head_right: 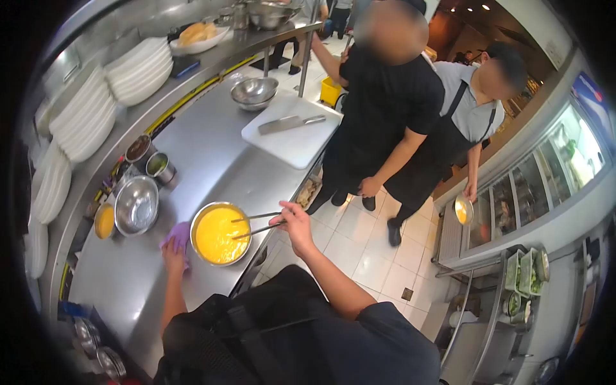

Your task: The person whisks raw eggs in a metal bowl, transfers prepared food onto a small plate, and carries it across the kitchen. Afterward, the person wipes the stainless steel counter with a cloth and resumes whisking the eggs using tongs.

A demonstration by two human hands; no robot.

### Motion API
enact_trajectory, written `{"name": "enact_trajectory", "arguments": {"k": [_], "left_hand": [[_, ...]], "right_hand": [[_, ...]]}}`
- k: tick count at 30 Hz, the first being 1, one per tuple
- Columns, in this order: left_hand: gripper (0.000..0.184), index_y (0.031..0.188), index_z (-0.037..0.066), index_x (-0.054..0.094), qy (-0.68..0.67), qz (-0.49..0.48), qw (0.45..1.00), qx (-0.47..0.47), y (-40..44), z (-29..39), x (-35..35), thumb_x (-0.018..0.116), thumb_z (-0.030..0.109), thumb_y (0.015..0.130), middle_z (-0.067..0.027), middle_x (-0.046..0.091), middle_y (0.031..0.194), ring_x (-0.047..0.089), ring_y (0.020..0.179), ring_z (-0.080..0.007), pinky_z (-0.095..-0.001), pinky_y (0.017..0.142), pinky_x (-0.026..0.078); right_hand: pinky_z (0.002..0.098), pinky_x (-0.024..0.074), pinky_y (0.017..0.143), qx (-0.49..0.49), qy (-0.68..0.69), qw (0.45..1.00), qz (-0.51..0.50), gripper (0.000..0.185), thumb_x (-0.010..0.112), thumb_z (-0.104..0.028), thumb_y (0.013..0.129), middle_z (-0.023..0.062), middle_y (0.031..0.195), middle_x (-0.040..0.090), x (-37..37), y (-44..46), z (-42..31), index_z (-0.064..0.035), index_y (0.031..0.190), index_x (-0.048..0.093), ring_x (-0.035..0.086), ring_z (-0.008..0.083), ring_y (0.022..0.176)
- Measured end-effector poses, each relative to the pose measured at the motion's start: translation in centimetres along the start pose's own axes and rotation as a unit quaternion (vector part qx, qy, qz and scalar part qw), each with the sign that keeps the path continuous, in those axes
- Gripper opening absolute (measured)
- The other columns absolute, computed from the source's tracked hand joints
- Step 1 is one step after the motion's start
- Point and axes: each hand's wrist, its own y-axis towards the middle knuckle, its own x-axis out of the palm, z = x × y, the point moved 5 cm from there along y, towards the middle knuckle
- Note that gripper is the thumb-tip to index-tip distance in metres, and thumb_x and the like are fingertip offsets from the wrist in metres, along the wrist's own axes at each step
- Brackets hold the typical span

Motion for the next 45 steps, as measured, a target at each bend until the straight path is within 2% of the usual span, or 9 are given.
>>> {"name": "enact_trajectory", "arguments": {"k": [4, 7, 10, 13, 19, 27, 33, 35, 45], "left_hand": [[0.046, 0.136, 0.006, 0.055, 0.006, 0.135, 0.990, 0.042, -4.1, 5.8, -2.6, 0.060, 0.017, 0.092, -0.0221, 0.048, 0.137, 0.047, 0.125, -0.0392, -0.0469, 0.109, 0.034], [0.037, 0.129, 0.003, 0.055, -0.202, 0.232, 0.951, -0.024, -7.3, 5.1, -0.6, 0.057, 0.022, 0.097, -0.0160, 0.055, 0.120, 0.054, 0.110, -0.0292, -0.0404, 0.096, 0.043], [0.018, 0.103, 0.008, 0.058, -0.488, 0.138, 0.836, -0.210, -13.1, 8.6, 1.5, 0.053, 0.026, 0.101, -0.0021, 0.055, 0.085, 0.057, 0.074, -0.0139, -0.0292, 0.063, 0.049], [0.016, 0.093, 0.012, 0.054, -0.591, 0.087, 0.771, -0.222, -15.3, 11.7, 3.9, 0.053, 0.026, 0.101, 0.0018, 0.050, 0.073, 0.051, 0.061, -0.0094, -0.0258, 0.052, 0.044], [0.018, 0.087, 0.005, 0.056, -0.450, 0.117, 0.865, -0.189, -14.1, 15.3, 3.6, 0.063, 0.020, 0.093, -0.0020, 0.055, 0.073, 0.052, 0.059, -0.0107, -0.0271, 0.053, 0.041], [0.019, 0.079, 0.006, 0.051, -0.408, 0.148, 0.871, -0.230, -14.4, 15.6, 2.7, 0.066, 0.012, 0.089, -0.0012, 0.054, 0.069, 0.051, 0.058, -0.0085, -0.0258, 0.050, 0.040], [0.021, 0.077, 0.007, 0.051, -0.460, 0.140, 0.852, -0.207, -14.1, 15.4, 3.1, 0.067, 0.012, 0.091, 0.0000, 0.054, 0.067, 0.049, 0.056, -0.0072, -0.0247, 0.050, 0.041], [0.021, 0.077, 0.006, 0.052, -0.467, 0.117, 0.850, -0.214, -14.5, 15.4, 2.8, 0.067, 0.012, 0.091, 0.0001, 0.055, 0.068, 0.050, 0.056, -0.0068, -0.0243, 0.051, 0.041], [0.025, 0.075, 0.006, 0.051, -0.502, 0.039, 0.849, -0.161, -14.3, 14.9, 2.3, 0.068, 0.012, 0.093, -0.0021, 0.058, 0.069, 0.053, 0.061, -0.0074, -0.0234, 0.056, 0.045]], "right_hand": [[0.0312, 0.0541, 0.071, 0.027, -0.027, 0.999, -0.030, 0.019, 0.056, -0.013, 0.098, 0.0103, 0.096, 0.068, -0.9, 0.6, 0.8, -0.0012, 0.113, 0.058, 0.068, 0.0186, 0.091], [0.0303, 0.0567, 0.073, 0.038, -0.006, 0.998, -0.043, 0.026, 0.066, -0.006, 0.092, 0.0100, 0.097, 0.067, -1.0, 1.0, 2.0, -0.0013, 0.115, 0.056, 0.067, 0.0172, 0.088], [0.0318, 0.0574, 0.078, 0.057, 0.000, 0.996, -0.066, 0.029, 0.070, 0.000, 0.087, 0.0095, 0.098, 0.065, -1.1, 1.2, 2.7, -0.0010, 0.112, 0.056, 0.067, 0.0184, 0.091], [0.0296, 0.0561, 0.078, 0.014, -0.057, 0.993, -0.098, 0.035, 0.076, 0.001, 0.081, 0.0070, 0.093, 0.064, -1.2, 0.9, 3.8, -0.0015, 0.110, 0.056, 0.065, 0.0154, 0.086], [0.0299, 0.0515, 0.068, -0.022, -0.275, 0.947, -0.164, 0.040, 0.080, -0.009, 0.078, 0.0071, 0.083, 0.060, -1.3, 1.0, 2.1, -0.0025, 0.108, 0.055, 0.059, 0.0145, 0.073], [0.0466, 0.0520, 0.076, -0.157, -0.548, 0.750, -0.335, 0.060, 0.067, -0.016, 0.087, 0.0204, 0.100, 0.064, 2.4, -0.6, 0.8, -0.0064, 0.139, 0.041, 0.065, 0.0389, 0.091], [0.0451, 0.0488, 0.067, -0.230, -0.521, 0.761, -0.311, 0.058, 0.067, -0.020, 0.089, 0.0186, 0.086, 0.060, 2.8, -1.8, 1.5, -0.0033, 0.140, 0.043, 0.062, 0.0376, 0.076], [0.0484, 0.0520, 0.075, -0.204, -0.550, 0.755, -0.293, 0.055, 0.066, -0.024, 0.092, 0.0253, 0.109, 0.065, 2.5, -1.9, 2.0, 0.0002, 0.136, 0.045, 0.065, 0.0429, 0.089], [0.0443, 0.0534, 0.066, -0.266, -0.555, 0.737, -0.279, 0.049, 0.068, -0.023, 0.090, 0.0242, 0.104, 0.067, 4.7, -3.1, -0.1, 0.0005, 0.130, 0.052, 0.067, 0.0399, 0.079]]}}
